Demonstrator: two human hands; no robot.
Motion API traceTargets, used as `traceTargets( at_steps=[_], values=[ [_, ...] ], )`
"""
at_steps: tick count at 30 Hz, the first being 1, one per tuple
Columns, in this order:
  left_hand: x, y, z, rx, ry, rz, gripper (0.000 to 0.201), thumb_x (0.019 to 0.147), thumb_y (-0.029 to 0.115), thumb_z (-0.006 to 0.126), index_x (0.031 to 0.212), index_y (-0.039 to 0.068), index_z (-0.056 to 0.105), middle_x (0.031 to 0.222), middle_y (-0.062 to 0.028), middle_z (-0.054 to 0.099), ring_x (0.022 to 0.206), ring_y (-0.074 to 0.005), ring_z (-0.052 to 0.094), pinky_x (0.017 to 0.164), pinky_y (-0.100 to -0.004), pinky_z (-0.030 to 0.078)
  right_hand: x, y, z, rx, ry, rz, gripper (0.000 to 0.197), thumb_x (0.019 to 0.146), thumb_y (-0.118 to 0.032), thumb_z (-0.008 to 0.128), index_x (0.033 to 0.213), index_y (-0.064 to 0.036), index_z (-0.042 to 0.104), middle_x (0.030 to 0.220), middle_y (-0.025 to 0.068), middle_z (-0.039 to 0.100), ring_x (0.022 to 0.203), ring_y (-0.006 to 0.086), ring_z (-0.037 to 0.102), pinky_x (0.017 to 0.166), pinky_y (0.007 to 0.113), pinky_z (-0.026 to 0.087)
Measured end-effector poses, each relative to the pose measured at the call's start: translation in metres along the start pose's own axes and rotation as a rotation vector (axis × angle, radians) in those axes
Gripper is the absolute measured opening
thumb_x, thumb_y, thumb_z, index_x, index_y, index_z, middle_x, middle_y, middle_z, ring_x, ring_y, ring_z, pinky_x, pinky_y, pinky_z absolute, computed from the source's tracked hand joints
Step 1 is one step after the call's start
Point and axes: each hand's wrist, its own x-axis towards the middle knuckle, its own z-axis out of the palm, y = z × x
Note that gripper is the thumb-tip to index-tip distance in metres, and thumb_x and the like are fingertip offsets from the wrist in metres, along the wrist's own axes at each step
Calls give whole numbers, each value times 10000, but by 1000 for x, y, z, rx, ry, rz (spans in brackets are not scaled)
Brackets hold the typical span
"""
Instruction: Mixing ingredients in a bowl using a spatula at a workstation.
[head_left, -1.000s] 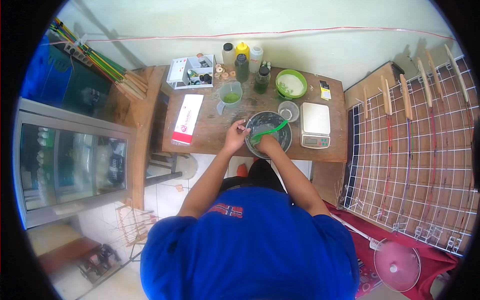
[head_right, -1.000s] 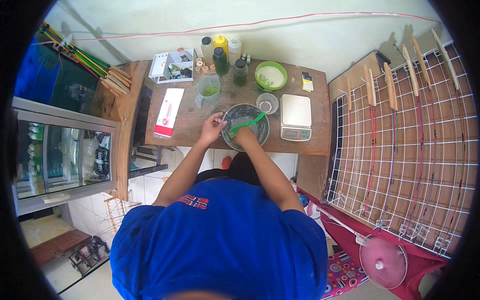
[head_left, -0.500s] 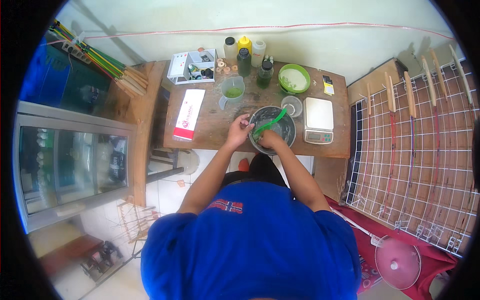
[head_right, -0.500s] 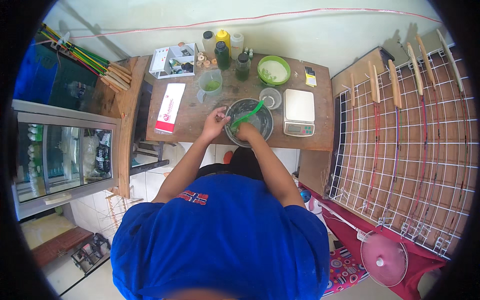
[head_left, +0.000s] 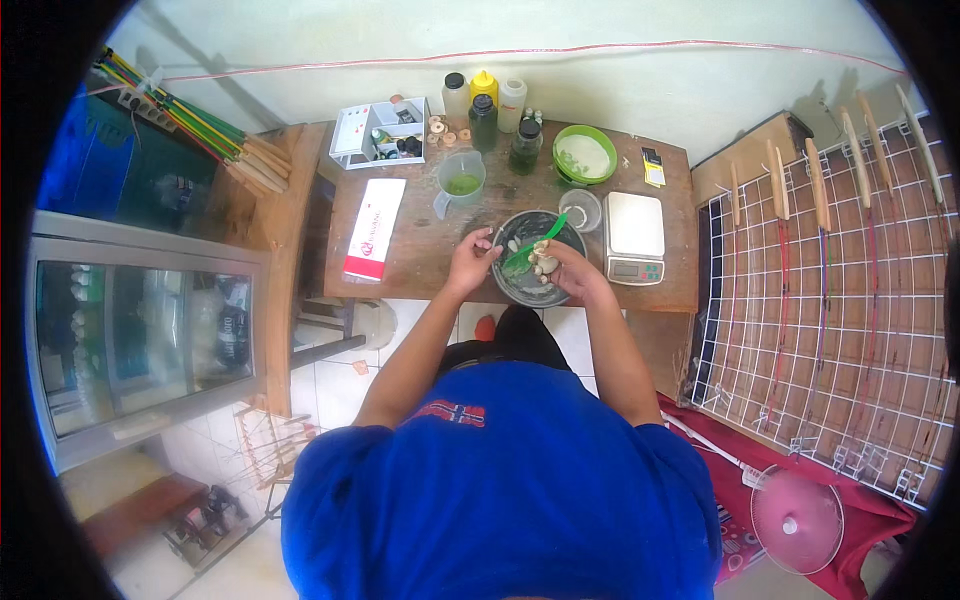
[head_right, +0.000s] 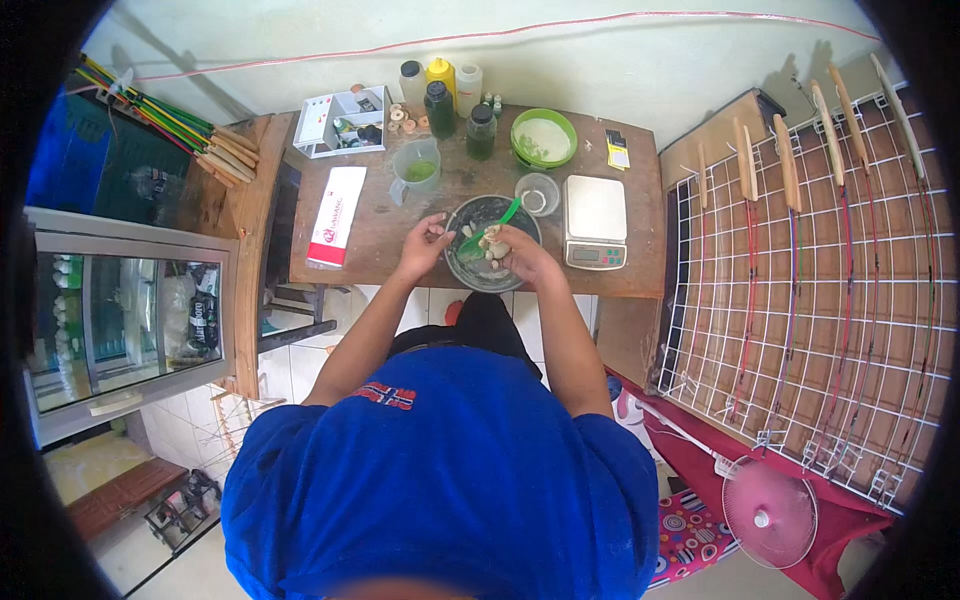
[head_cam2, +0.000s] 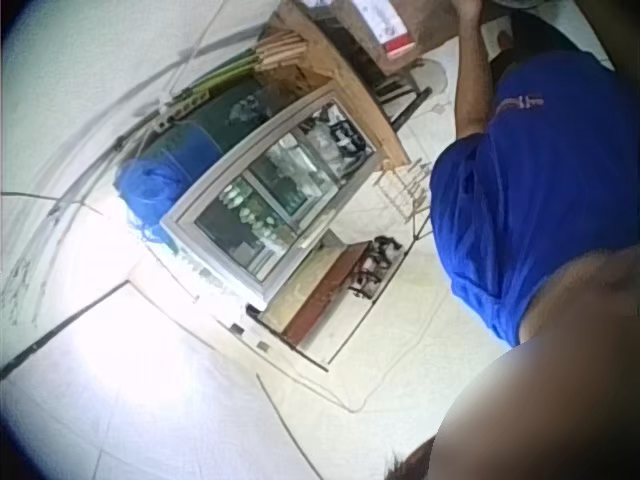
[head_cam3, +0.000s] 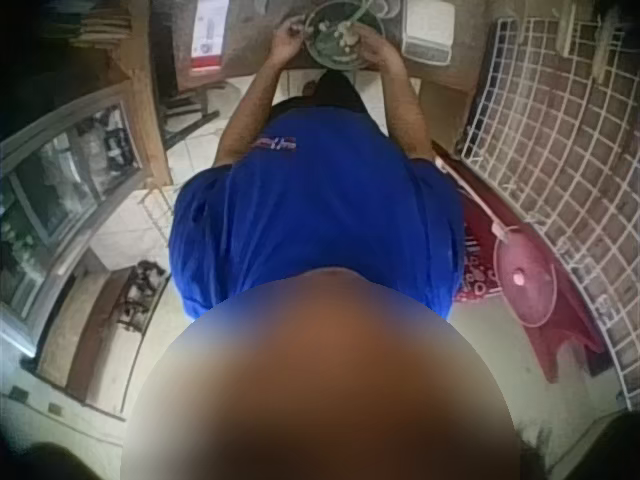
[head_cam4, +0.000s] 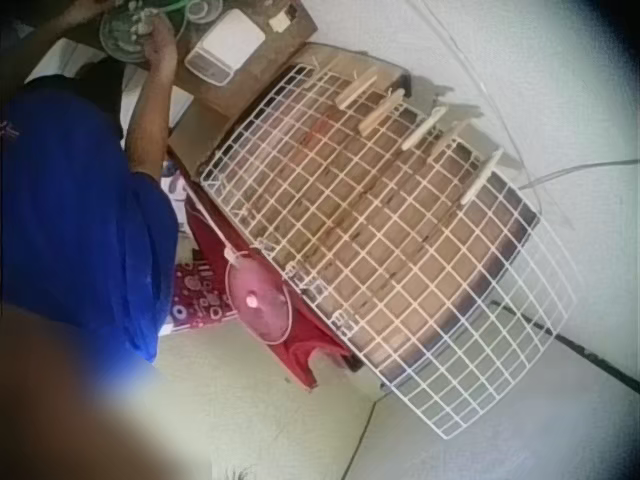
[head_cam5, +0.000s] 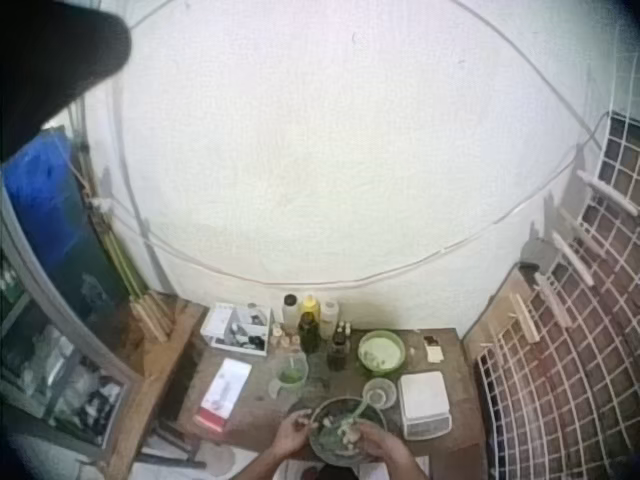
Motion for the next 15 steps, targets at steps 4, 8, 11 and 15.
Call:
traceTargets(
  at_steps=[4, 8, 11, 15],
  values=[
    [3, -4, -1, 14, 10, 5, 496, 864, 155, 755, 1306, 57, 553, 928, 8, 571, 718, -80, 575, 521, -232, 481, -5, -5, 9, -217, 135, 15, 259, 938, -233, 615, 1117, -46, 618, 926, 47, 667, 764, 147, 652, 616, 276, 528],
    [4, -8, -1, 24, 26, 23, 486, 861, 149, 759, 1294, 49, 562, 917, 5, 571, 679, -73, 562, 503, -224, 463, -3, -11, 12, -999, 287, 39, 398, 832, -293, 718, 1084, 2, 632, 955, 124, 694, 824, 227, 683, 677, 342, 543],
    [5, -11, -1, 84, 26, 68, 487, 856, 144, 763, 1290, 45, 566, 913, 3, 572, 691, -66, 555, 529, -223, 466, -1, -8, 27, -1317, 367, -104, 553, 731, -331, 795, 1156, -16, 633, 1053, 212, 693, 978, 323, 682, 829, 406, 524],
    [3, -13, -1, 89, 24, 125, 480, 853, 133, 764, 1286, 45, 575, 919, 4, 574, 701, -66, 548, 565, -225, 471, 6, -12, 49, -1312, 341, -242, 550, 713, -321, 799, 1153, -30, 646, 1094, 225, 679, 1026, 382, 651, 893, 438, 507]
  ],
)
